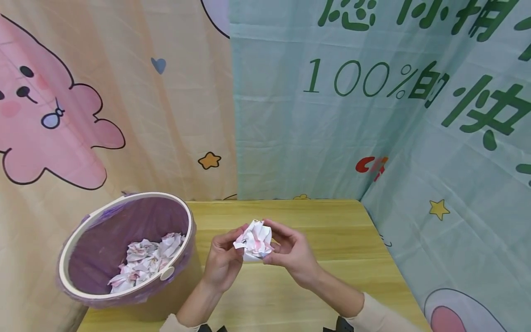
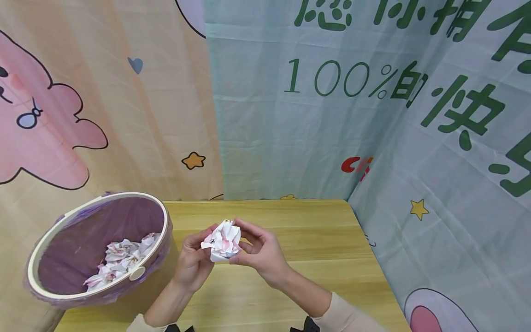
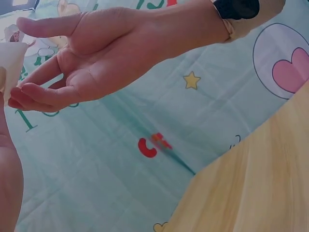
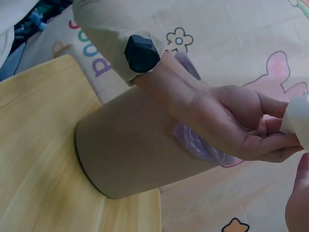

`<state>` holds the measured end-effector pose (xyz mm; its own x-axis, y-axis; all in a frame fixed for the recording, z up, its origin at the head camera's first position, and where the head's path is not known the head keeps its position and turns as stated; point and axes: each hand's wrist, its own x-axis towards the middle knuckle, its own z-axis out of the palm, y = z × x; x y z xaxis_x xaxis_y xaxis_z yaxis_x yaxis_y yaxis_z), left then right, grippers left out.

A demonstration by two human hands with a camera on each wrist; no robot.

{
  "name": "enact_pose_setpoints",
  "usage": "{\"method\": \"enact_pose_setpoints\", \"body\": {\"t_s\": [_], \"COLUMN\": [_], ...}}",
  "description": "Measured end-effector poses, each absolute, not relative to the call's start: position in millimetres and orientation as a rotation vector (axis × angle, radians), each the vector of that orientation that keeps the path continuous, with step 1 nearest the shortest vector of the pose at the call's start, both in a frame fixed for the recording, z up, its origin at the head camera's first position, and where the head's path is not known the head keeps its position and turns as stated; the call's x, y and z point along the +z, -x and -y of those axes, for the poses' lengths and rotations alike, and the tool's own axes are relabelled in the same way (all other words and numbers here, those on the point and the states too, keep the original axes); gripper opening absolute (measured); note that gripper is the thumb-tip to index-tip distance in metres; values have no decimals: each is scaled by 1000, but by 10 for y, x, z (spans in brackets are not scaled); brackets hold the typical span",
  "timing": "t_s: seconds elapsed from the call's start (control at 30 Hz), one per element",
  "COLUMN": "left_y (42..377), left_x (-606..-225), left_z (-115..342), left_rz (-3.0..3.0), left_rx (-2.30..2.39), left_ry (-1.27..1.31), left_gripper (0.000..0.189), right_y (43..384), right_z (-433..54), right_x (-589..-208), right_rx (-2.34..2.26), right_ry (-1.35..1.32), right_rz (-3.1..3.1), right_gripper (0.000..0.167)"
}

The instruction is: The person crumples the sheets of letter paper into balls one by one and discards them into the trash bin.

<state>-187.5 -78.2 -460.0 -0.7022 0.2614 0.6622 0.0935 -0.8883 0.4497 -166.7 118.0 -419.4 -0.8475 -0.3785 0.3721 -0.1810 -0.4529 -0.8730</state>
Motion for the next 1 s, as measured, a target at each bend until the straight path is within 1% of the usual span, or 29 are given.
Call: {"method": "enact_pose_setpoints", "body": {"t_s": [0.07, 0.17, 0.3, 0.43, 0.5, 0.57, 0.73, 0.83, 0.9, 1.0], "left_y": [1873, 1875, 1894, 1900, 1892, 1880, 1839, 1799, 1764, 1710], "left_x": [-4629, -4666, -4688, -4667, -4649, -4634, -4621, -4630, -4624, -4603], "left_z": [792, 806, 812, 803, 798, 795, 785, 777, 771, 763], "left_rz": [-690, -670, -674, -678, -688, -706, -751, -797, -847, -916], "left_rx": [2702, 2660, 2593, 2542, 2542, 2554, 2600, 2652, 2694, 2738], "left_ry": [-1177, -1206, -1310, -1365, -1344, -1314, -1227, -1170, -1115, -1012], "left_gripper": [42, 42, 40, 37, 37, 37, 35, 35, 35, 37], "right_y": [1653, 1637, 1616, 1617, 1618, 1604, 1534, 1522, 1526, 1537], "right_z": [-1167, -1161, -1185, -1213, -1215, -1206, -1167, -1152, -1149, -1148], "right_x": [-4213, -4236, -4230, -4167, -4126, -4079, -3988, -3979, -3987, -4018], "right_rx": [-2448, -2437, -2436, -2413, -2395, -2377, -2298, -2216, -2153, -2044], "right_ry": [810, 828, 887, 1016, 1073, 1065, 852, 801, 842, 1008], "right_rz": [-1533, -1523, -1512, -1590, -1661, -1740, -1947, -2104, -2240, -2444], "right_gripper": [86, 84, 71, 60, 58, 55, 35, 29, 27, 23]}}
